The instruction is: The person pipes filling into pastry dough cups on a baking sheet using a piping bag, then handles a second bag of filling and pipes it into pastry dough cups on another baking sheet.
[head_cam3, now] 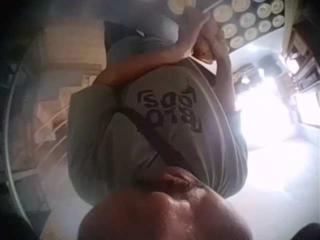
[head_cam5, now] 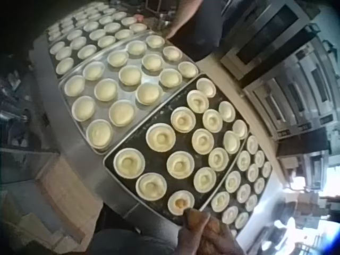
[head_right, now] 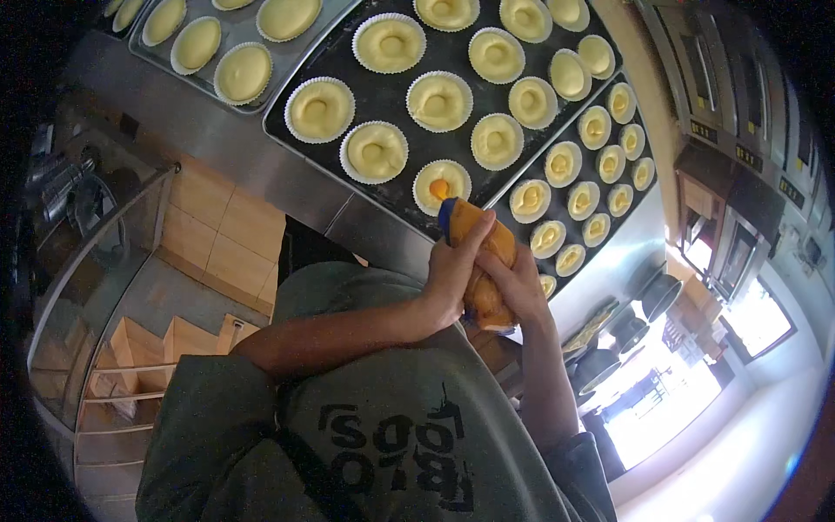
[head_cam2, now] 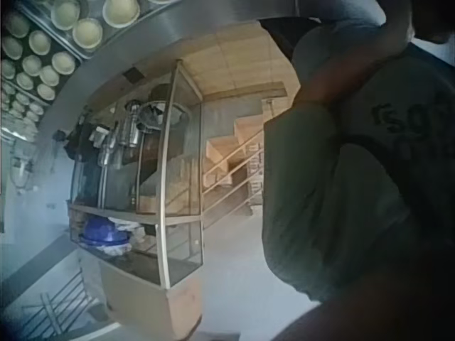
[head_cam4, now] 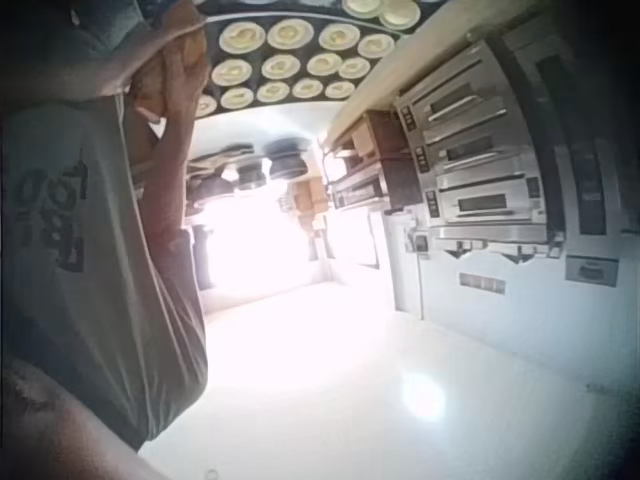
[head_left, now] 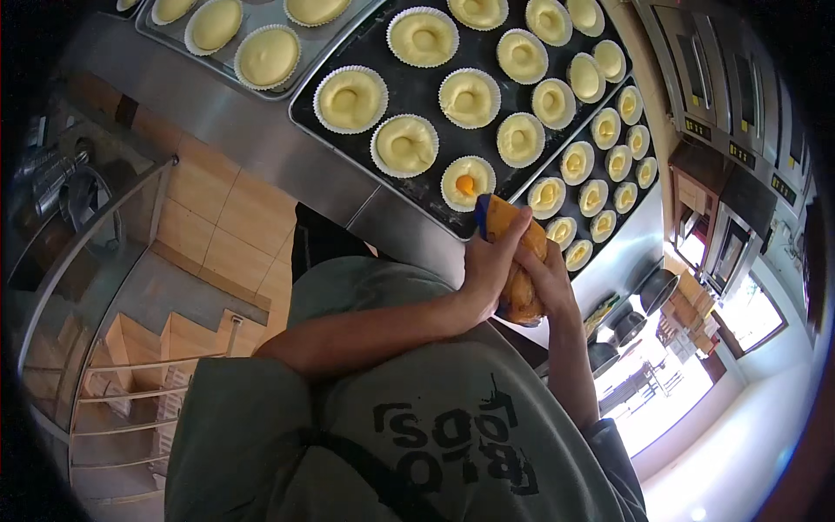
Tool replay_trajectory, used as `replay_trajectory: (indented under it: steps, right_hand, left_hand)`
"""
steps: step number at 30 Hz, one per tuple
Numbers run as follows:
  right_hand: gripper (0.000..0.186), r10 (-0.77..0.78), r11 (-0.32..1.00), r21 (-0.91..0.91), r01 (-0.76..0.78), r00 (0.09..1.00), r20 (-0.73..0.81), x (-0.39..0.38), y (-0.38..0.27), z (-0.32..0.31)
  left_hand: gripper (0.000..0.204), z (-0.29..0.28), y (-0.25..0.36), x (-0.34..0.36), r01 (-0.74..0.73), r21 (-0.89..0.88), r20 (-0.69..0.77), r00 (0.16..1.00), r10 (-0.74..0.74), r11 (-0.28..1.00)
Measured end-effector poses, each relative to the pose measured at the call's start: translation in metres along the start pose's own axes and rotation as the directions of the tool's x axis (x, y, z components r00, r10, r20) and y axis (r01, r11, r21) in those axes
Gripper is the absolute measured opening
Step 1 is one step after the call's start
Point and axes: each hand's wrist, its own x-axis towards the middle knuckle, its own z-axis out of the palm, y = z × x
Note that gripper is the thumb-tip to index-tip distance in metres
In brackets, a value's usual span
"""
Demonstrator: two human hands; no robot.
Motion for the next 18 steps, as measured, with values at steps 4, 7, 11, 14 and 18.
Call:
replay_trajectory:
  steps: [4, 7, 11, 14, 18]
  right_hand:
    - [0.044, -0.077, 0.964, -0.261, 0.049, 0.992, -0.1, 0.014, -0.021, 0.04]
    - [0.041, -0.097, 0.932, -0.356, 0.073, 0.994, -0.05, 0.029, -0.047, 0.076]
    - [0.039, -0.066, 0.97, -0.232, 0.066, 0.998, 0.009, 0.058, -0.052, 0.097]
    - [0.039, -0.041, 0.971, -0.237, 0.039, 0.999, -0.005, 0.074, -0.059, 0.106]
    - [0.039, -0.012, 0.979, -0.203, 0.01, 1.0, -0.006, 0.082, -0.068, 0.115]
  left_hand:
    - [0.058, -0.023, 0.032, 0.002, -0.036, -0.103, 0.007, 0.999, 0.037, 0.994]
    - [0.054, -0.043, 0.06, 0.01, -0.015, -0.192, -0.019, 1.0, 0.011, 0.981]
    - [0.052, -0.06, 0.083, 0.025, -0.008, -0.214, -0.016, 1.0, 0.005, 0.977]
    - [0.054, -0.071, 0.092, 0.04, 0.016, -0.201, 0.002, 1.0, -0.016, 0.979]
    - [0.055, -0.077, 0.102, 0.053, 0.064, -0.16, -0.014, 0.998, -0.068, 0.985]
